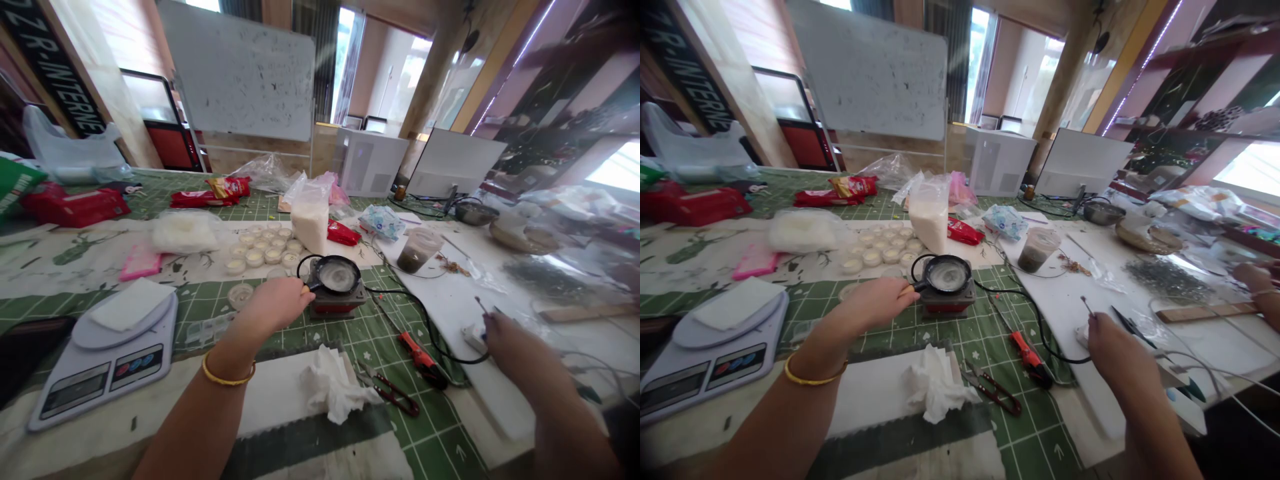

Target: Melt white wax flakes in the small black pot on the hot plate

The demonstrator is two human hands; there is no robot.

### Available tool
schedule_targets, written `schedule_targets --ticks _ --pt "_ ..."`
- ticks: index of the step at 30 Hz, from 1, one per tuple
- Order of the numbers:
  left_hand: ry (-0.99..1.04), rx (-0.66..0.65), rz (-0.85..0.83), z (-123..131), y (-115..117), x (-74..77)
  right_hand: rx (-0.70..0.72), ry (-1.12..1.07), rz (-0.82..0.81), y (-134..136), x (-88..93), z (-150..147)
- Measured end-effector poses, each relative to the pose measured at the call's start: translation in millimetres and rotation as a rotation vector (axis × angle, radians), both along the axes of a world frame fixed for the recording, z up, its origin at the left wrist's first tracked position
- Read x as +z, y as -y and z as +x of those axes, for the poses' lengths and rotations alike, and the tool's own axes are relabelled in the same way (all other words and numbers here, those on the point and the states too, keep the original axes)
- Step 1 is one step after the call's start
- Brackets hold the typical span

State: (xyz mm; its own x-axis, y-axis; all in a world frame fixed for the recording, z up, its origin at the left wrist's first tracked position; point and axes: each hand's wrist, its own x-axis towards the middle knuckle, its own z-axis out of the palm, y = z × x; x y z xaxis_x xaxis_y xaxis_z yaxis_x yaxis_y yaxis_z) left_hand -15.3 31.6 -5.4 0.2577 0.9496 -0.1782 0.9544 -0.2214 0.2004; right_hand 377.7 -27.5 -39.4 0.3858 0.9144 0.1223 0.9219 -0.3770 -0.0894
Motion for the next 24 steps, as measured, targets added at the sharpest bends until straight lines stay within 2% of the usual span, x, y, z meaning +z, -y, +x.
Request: schedule_targets --ticks 2,4,5,8,10,12,16,18,22,24 --pt "-0.005 -0.001 0.002 0.0 -0.5 0.0 0.096 -0.123 0.239 1.4 24.6 -23.6" --pt "-0.010 -0.001 0.006 0.3 -0.9 0.1 0.299 -0.313 0.572 -2.9 45.4 -52.4" --pt "-0.011 -0.005 0.002 0.5 -0.8 0.3 0.388 -0.378 0.686 -7.7 52.9 -67.2" --pt "-0.009 -0.004 0.000 1.2 0.9 0.5 0.470 -0.590 0.861 -29.9 61.0 -107.3" --pt "-0.016 0.008 0.015 1.7 2.4 0.0 0.494 -0.775 0.869 -46.3 55.9 -129.2" --pt "-0.026 0.018 0.038 2.0 3.5 -1.0 0.532 -0.874 0.783 -59.7 46.0 -147.2" --pt "-0.031 0.014 0.043 2.1 3.4 -2.3 0.673 -0.880 0.417 -74.8 25.7 -168.7" --pt "-0.029 0.020 0.025 2.3 2.8 -2.1 0.668 -0.841 0.317 -78.0 21.2 -170.8" --pt "-0.035 0.033 0.009 3.2 2.2 -1.5 0.589 -0.554 0.328 -74.8 26.8 -166.8" --pt "-0.037 0.036 0.013 3.6 2.1 -1.6 0.661 -0.484 0.297 -69.6 32.4 -167.1"
